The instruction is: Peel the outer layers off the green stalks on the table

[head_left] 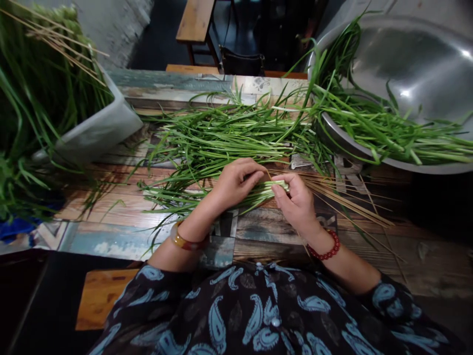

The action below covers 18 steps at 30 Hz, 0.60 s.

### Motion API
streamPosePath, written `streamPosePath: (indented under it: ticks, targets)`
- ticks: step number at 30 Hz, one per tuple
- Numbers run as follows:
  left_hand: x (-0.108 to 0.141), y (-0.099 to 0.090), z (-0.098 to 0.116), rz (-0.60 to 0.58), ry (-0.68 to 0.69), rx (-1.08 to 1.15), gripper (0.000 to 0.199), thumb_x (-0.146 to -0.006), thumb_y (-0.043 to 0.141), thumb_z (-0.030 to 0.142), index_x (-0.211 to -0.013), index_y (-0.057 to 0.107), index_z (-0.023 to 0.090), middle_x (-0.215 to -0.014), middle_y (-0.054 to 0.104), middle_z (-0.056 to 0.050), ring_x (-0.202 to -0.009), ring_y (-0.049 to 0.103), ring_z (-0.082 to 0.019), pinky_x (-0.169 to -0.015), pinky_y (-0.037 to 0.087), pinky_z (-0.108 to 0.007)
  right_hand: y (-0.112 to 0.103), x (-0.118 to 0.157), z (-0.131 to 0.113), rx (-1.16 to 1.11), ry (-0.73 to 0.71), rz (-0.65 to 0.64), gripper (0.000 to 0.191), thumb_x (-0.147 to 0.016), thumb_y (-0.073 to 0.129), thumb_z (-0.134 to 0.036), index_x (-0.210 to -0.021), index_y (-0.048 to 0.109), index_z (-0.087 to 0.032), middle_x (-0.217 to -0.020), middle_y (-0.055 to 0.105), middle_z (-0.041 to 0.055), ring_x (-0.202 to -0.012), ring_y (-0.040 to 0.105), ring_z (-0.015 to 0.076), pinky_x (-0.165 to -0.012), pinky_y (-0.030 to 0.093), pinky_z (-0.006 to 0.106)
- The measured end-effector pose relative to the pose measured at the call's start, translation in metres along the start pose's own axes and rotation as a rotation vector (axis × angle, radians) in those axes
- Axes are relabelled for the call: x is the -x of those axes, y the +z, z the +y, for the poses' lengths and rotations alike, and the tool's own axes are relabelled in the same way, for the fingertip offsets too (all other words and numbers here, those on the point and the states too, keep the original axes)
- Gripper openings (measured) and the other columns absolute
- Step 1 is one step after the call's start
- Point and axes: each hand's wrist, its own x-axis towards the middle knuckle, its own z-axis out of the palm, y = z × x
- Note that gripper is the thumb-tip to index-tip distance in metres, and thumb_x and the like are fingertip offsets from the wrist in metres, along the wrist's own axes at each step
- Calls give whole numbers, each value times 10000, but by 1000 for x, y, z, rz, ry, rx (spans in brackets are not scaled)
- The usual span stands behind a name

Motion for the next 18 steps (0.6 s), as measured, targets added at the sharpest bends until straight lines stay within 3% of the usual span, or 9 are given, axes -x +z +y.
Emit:
streamPosePath:
  ticks: [4, 8, 13, 16, 18]
  targets:
    - [-8, 1, -12, 139, 12, -167, 197, -932, 541, 210, -962, 730, 164, -938, 706, -75, -900, 627, -187, -829, 485, -323, 0, 1, -7, 36, -49, 4, 178, -927, 568, -346, -1044, 611, -218, -823, 678, 24, -703, 629, 159, -598, 477, 276]
    - [-17, 6, -20, 42, 58, -335, 222, -923, 528, 174, -1033, 720, 156, -1030, 698, -99, -966, 607, -216, -881, 478, -365, 1, 2, -13, 76, -107, 14, 157, -911, 568, -322, -1010, 629, -215, -799, 688, 14, -657, 618, 150, -607, 484, 274]
    - [-20, 9, -19, -66, 40, -557, 205, -902, 592, 238, -1004, 740, 141, -929, 674, -112, -874, 565, -241, -790, 452, -378, 2, 1, -12, 116, -113, 20, 156, -899, 571, -327, -984, 645, -219, -815, 703, 18, -654, 609, 151, -632, 494, 278]
    - [-18, 8, -19, -50, 44, -579, 195, -908, 585, 250, -869, 749, 152, -880, 660, -108, -827, 549, -230, -757, 433, -378, 2, 1, -12, 105, -133, 26, 149, -900, 572, -321, -980, 647, -220, -829, 707, 18, -655, 606, 149, -640, 495, 280]
    - [-15, 5, -20, 31, 61, -533, 175, -895, 600, 244, -817, 734, 163, -906, 669, -100, -845, 556, -223, -781, 434, -381, 1, 0, -13, 96, -150, 33, 145, -904, 572, -317, -983, 645, -219, -836, 706, 18, -657, 604, 147, -643, 492, 280]
